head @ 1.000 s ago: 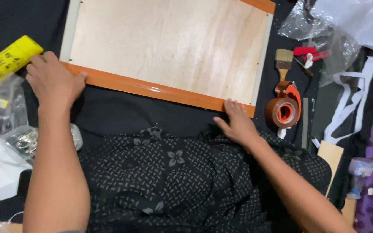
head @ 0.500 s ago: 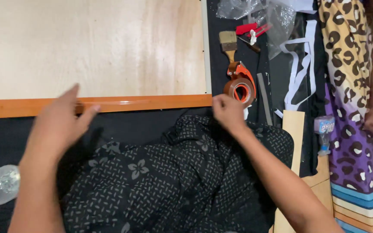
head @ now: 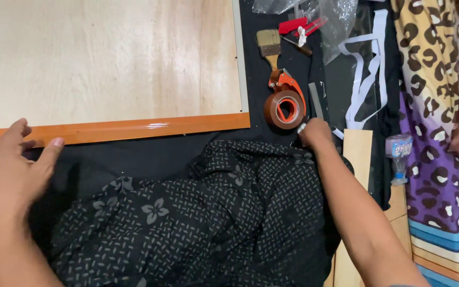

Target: Applying adhesive tape to the edges of a wooden board for framing

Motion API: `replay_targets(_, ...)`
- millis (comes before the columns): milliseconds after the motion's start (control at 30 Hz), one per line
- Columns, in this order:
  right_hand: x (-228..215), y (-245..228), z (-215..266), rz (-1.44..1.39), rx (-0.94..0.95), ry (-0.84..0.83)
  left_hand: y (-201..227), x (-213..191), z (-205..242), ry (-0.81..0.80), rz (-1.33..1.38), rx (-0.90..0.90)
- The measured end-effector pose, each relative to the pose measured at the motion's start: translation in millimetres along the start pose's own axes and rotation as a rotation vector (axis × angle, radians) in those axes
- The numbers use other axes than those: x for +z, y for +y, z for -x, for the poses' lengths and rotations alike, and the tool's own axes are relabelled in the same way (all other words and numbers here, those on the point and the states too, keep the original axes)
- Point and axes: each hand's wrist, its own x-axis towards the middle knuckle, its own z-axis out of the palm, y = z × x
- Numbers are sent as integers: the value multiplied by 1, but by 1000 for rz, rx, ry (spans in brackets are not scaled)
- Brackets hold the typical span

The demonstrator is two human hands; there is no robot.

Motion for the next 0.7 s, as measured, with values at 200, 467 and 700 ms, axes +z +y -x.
replay_targets(200, -44, -50, 94, -204, -294, 419, -75, -14, -17, 70, -59, -12)
replay_targets(467, -16, -280, 206, -371, -834, 309, -115, -26, -46, -65, -23, -387)
replay_targets(700, 46, -399, 235, -362, -1329, 598, -132, 5, -53, -457, 102, -361)
